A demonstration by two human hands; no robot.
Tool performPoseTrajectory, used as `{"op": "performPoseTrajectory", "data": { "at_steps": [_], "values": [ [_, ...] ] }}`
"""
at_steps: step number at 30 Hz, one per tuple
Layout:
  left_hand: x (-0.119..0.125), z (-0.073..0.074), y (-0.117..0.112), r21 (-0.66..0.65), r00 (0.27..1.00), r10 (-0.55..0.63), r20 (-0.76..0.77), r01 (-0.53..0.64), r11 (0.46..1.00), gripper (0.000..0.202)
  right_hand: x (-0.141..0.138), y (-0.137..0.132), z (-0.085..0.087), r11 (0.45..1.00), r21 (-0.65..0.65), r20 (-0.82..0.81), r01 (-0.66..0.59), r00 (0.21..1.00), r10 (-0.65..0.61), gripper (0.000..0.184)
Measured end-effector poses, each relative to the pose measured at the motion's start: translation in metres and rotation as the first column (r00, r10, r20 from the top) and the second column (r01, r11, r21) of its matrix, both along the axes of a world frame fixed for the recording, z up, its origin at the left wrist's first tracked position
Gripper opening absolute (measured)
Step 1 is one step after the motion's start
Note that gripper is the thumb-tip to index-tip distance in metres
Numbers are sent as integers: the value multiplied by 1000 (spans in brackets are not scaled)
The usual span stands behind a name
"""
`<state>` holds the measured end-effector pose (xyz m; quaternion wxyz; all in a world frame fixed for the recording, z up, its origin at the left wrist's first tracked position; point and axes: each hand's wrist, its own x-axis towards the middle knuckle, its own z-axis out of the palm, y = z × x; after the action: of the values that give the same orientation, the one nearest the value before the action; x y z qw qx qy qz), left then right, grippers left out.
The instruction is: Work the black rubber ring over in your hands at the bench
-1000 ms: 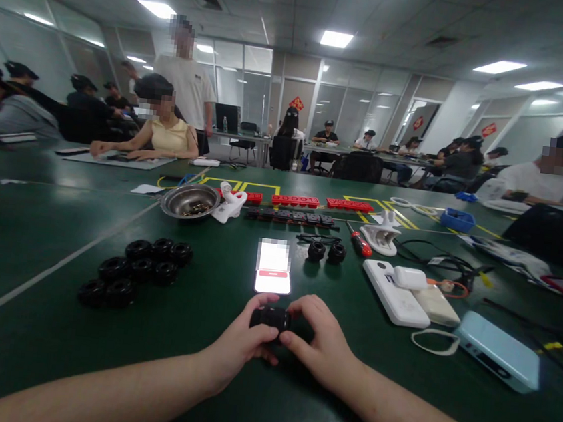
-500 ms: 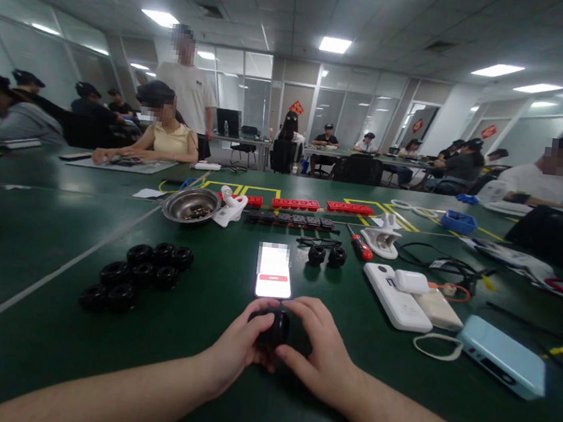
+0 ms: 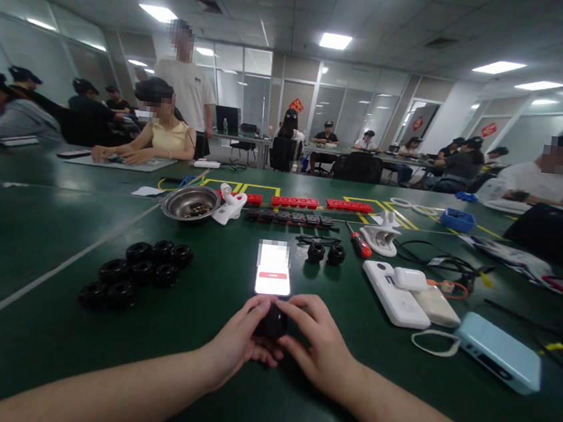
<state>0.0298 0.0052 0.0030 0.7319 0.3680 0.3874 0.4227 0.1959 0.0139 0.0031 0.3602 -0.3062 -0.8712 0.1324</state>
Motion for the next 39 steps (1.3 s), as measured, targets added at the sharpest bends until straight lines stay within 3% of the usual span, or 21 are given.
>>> {"op": "performPoseTrajectory", "data": {
  "at_steps": [6, 12, 18, 22, 28, 33, 39],
  "values": [
    [-1, 2, -4, 33, 1000, 17, -9, -17, 999, 32, -2, -2, 1, 998, -43, -64, 38, 997, -41, 43],
    [-3, 0, -5, 47, 999, 13, 33, -14, 999, 38, -1, 4, -1, 986, -129, -55, 107, 992, -114, 18],
    [-2, -1, -1, 48, 999, 19, 50, -21, 999, 32, -1, 4, 1, 999, -43, -13, 25, 1000, -26, 35],
    [0, 0, 1, 13, 1000, -17, -21, 17, 1000, 32, -1, 2, 4, 999, -42, 22, 3, 1000, -2, 42],
    [0, 1, -3, 41, 1000, -1, -19, 2, 999, 25, -2, -1, 3, 993, -105, -23, 58, 998, -61, 40],
    [-3, 1, -4, 36, 1000, 5, 21, -5, 999, 36, -2, 2, -1, 980, -131, 6, 151, 988, -151, 27],
    [-2, 1, -1, 6, 1000, 7, 27, -7, 1000, 24, -2, 1, 2, 996, -81, 9, 37, 999, -36, 42]
  ]
}}
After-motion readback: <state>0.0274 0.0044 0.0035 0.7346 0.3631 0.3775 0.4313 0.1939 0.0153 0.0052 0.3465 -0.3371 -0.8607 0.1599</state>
